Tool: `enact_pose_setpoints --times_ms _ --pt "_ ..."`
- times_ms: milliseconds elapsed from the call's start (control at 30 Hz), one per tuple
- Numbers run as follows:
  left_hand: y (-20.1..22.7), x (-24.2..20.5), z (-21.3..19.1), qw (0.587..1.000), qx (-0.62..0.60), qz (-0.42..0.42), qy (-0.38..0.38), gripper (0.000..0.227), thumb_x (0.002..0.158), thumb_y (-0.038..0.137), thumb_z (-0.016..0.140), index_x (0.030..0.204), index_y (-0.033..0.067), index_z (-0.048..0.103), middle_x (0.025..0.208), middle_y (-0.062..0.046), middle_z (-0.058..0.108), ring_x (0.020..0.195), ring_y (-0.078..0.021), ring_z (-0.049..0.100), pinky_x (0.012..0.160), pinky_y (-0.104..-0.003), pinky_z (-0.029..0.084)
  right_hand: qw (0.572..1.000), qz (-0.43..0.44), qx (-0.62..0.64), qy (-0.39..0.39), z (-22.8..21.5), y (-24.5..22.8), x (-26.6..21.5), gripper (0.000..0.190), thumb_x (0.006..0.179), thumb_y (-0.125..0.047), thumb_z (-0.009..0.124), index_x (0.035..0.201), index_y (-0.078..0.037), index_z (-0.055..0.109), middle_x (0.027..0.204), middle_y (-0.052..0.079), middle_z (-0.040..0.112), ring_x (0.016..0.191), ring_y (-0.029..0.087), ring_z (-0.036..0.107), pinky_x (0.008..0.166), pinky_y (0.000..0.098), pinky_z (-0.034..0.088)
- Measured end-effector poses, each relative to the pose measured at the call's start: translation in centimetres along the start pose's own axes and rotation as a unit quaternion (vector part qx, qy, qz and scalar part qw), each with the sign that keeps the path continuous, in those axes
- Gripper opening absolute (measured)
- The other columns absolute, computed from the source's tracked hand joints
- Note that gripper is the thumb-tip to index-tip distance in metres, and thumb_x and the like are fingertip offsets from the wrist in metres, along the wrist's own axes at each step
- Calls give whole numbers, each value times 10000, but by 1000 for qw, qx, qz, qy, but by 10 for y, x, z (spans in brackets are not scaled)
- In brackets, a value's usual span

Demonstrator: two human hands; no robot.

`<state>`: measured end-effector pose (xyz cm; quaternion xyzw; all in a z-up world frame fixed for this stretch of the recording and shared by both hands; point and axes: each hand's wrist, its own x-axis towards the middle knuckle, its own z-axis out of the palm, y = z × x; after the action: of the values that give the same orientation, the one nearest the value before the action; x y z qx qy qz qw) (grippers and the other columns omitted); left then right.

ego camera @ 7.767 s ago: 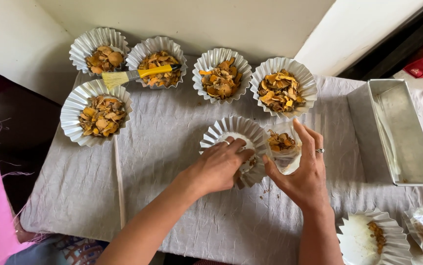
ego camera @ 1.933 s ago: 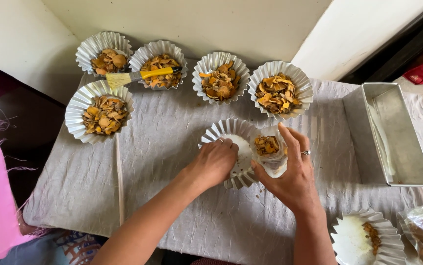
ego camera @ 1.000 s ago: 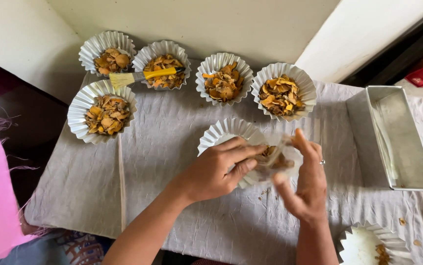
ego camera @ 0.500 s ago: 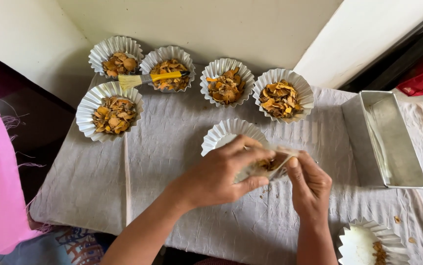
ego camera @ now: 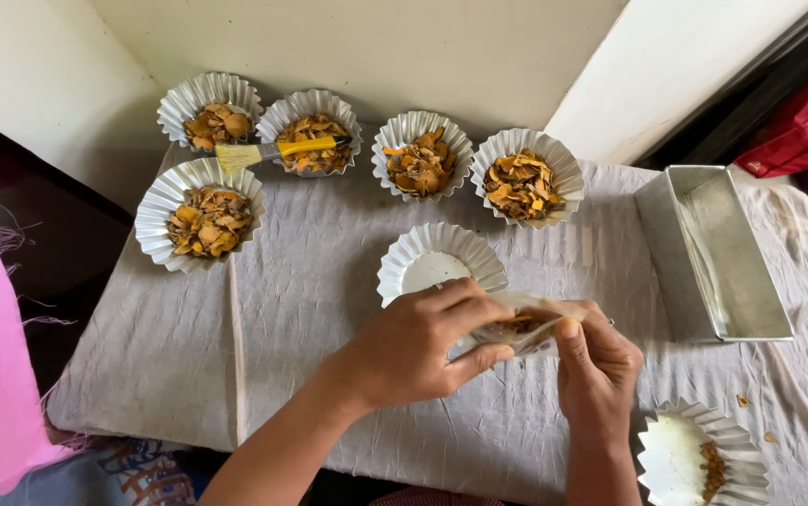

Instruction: Cleaning and packaging dried tea leaves from paper liners into plastic bags using a brush.

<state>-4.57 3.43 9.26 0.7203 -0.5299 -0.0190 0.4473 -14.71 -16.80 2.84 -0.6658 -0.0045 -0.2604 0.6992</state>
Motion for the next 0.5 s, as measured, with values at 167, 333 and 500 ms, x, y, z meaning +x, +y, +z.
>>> enact_pose_setpoints --times_ms 167,333,500 --pt "1 0 -3 993 -29 -75 -87 345 974 258 640 1285 120 696 1168 -40 646 827 -248 701 700 -422 587 1000 16 -15 -4 4 2 -6 327 1031 -246 587 1159 35 694 983 167 722 818 205 682 694 287 586" --pt "5 2 0 992 -62 -97 -54 493 937 223 715 1341 132 447 1037 -90 679 886 -257 720 730 -400 600 999 13 -40 -34 -4 -8 -6 271 969 -223 670 1158 -30 698 946 94 698 798 164 710 682 253 614" --pt "-5 4 12 996 54 -54 -44 210 917 287 751 978 109 660 905 -18 719 813 -205 645 776 -382 518 968 -86 -229 -48 -7 -9 -9 194 969 -245 623 1002 -71 704 906 111 728 692 139 754 499 174 625"
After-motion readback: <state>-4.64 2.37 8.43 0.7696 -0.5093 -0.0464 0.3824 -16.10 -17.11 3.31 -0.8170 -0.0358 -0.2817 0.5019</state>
